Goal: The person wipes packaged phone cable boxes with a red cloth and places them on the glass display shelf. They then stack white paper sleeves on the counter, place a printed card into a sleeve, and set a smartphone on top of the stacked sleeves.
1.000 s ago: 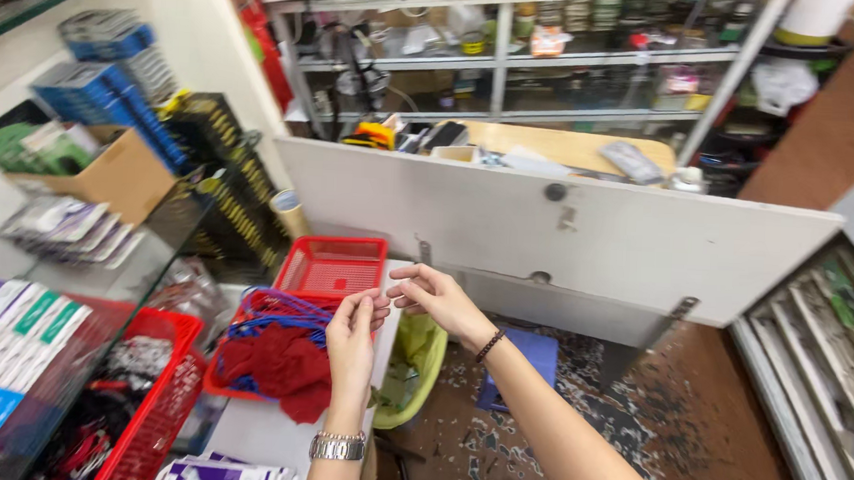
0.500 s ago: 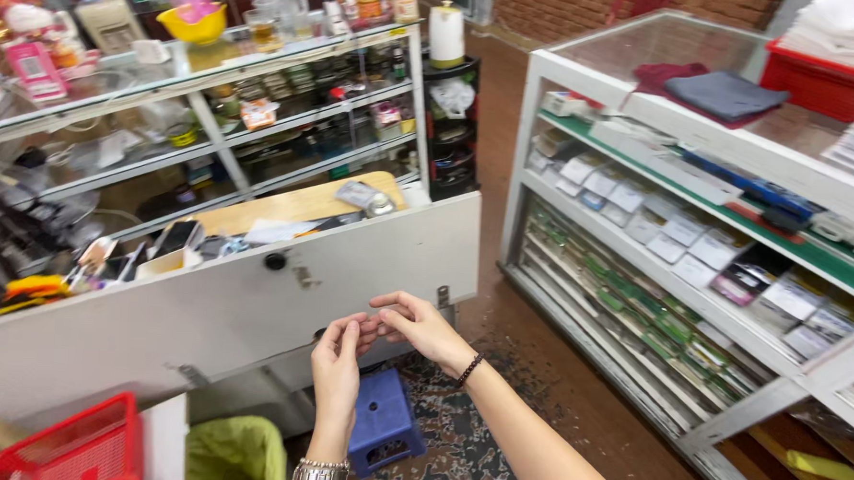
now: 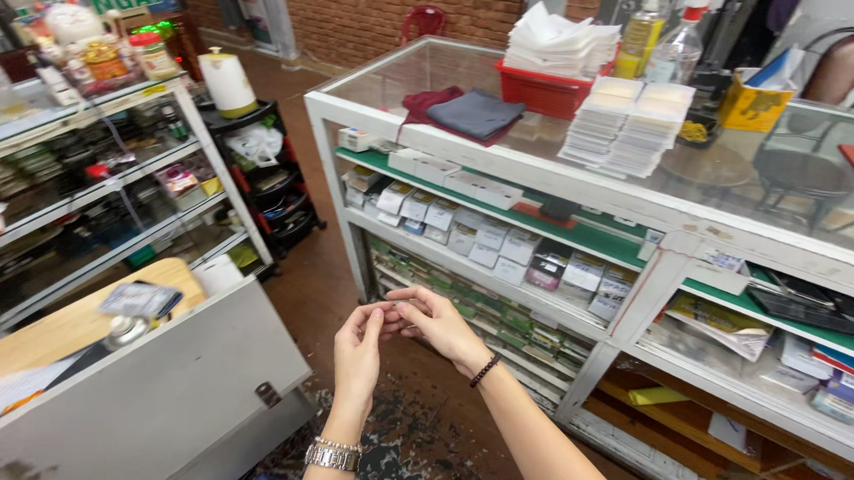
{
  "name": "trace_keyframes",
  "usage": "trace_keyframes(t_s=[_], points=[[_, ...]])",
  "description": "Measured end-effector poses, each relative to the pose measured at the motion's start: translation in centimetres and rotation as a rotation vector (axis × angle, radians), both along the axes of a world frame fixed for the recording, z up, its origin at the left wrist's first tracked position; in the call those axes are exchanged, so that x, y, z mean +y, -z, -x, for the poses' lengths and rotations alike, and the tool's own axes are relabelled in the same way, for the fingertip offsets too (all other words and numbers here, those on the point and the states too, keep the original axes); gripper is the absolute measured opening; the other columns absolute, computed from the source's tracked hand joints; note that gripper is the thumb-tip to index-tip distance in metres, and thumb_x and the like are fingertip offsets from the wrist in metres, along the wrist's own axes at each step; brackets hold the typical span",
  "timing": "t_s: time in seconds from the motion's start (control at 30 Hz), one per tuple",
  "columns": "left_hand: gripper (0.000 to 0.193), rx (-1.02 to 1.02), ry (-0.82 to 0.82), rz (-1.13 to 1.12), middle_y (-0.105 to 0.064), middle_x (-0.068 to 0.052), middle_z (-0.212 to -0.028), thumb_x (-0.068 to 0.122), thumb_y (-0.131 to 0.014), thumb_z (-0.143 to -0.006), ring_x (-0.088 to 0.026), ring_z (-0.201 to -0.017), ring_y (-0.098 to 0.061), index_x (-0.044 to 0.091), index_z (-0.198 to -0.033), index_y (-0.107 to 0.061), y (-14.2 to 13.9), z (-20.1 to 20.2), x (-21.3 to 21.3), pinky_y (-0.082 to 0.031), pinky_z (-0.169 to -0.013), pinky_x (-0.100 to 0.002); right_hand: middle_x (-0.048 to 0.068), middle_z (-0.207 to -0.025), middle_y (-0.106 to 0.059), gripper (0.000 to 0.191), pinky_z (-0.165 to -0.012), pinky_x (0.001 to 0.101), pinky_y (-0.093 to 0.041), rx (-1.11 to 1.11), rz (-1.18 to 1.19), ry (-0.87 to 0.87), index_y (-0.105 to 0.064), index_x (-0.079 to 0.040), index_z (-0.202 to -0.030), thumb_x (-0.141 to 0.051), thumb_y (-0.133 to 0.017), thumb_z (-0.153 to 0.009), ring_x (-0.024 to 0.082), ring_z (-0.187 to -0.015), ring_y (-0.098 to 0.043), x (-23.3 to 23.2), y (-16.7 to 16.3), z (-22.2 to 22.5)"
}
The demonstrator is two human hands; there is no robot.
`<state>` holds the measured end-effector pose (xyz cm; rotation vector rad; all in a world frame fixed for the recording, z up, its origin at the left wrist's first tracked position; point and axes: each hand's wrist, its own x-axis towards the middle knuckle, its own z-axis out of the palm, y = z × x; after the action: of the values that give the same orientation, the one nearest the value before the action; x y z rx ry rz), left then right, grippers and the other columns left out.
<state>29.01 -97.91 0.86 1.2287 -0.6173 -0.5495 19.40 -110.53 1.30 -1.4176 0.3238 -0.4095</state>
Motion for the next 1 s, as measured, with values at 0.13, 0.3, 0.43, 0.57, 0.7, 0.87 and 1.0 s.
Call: trace_keyframes(t_s=[0.13,0.3,0.43,0.57,0.7,0.87,1.0], points=[[0.028,0.022,0.129,-0.012,-0.077,-0.009,-0.1,0.02,-0.053,-0.104,-0.014,-0.09,-0.071,-0.001,-0.111,-0.071,0.6,1.4,-7.0,-0.056,-0.083,-0.029,0.005,-0.117,-0.073,0.036,-0.089,0.0272,-0.056,0.045,0.043,0.171,-0.061,-0.008,-0.134,-0.023,-0.055,-0.103,0.011,-0.106,-0.069,-5.4,0.1,3.5],[0.027,0.087,0.315,0.051,-0.076,-0.009,-0.099,0.019,-0.053,-0.103,-0.015,-0.09,-0.072,0.0,-0.111,-0.07,1.3,2.6,-15.9,-0.058,-0.083,-0.03,0.002,-0.119,-0.073,0.036,-0.089,0.0281,-0.057,0.089,0.054,0.367,-0.061,-0.009,-0.133,-0.023,-0.055,-0.101,0.01,-0.107,-0.069,-11.5,0.0,6.2],[0.027,0.055,0.421,0.04,-0.076,-0.009,-0.098,0.018,-0.053,-0.104,-0.014,-0.088,-0.072,-0.001,-0.111,-0.071,1.1,2.7,-23.3,-0.057,-0.081,-0.029,0.006,-0.118,-0.073,0.036,-0.09,0.029,-0.057,0.079,0.072,0.482,-0.062,-0.009,-0.133,-0.024,-0.056,-0.102,0.011,-0.107,-0.07,-16.9,-0.7,7.1],[0.027,0.043,0.524,0.056,-0.075,-0.009,-0.099,0.02,-0.054,-0.104,-0.014,-0.089,-0.07,0.0,-0.112,-0.071,0.1,1.7,-30.4,-0.057,-0.082,-0.029,0.005,-0.12,-0.072,0.037,-0.09,0.0309,-0.057,0.1,0.101,0.624,-0.062,-0.008,-0.133,-0.024,-0.057,-0.1,0.012,-0.108,-0.069,-22.2,-1.8,6.7],[0.031,-0.101,0.521,0.001,-0.075,-0.01,-0.109,0.023,-0.056,-0.101,-0.017,-0.1,-0.068,0.001,-0.117,-0.07,-1.0,0.7,-36.5,-0.054,-0.085,-0.032,0.005,-0.124,-0.071,0.04,-0.094,0.0321,-0.055,0.067,0.156,0.849,-0.06,-0.008,-0.135,-0.024,-0.06,-0.099,0.012,-0.114,-0.066,-26.6,-2.4,6.7],[0.048,-0.126,0.451,0.018,-0.06,-0.013,-0.14,0.033,-0.054,-0.102,-0.022,-0.129,-0.056,0.003,-0.14,-0.054,-1.9,1.7,-44.6,-0.041,-0.108,-0.034,0.009,-0.131,-0.066,0.043,-0.103,0.0314,-0.047,-0.037,0.328,1.411,-0.057,-0.003,-0.138,-0.024,-0.058,-0.101,0.017,-0.12,-0.062,-32.1,-2.0,10.7],[0.059,-0.05,0.49,0.001,-0.051,-0.014,-0.15,0.042,-0.049,-0.103,-0.022,-0.139,-0.048,0.003,-0.147,-0.047,-2.4,2.9,-50.6,-0.035,-0.113,-0.033,0.009,-0.143,-0.057,0.049,-0.11,0.0319,-0.039,-0.148,0.343,1.615,-0.052,-0.001,-0.14,-0.034,-0.053,-0.104,0.017,-0.13,-0.053,-37.3,-0.8,16.2]])
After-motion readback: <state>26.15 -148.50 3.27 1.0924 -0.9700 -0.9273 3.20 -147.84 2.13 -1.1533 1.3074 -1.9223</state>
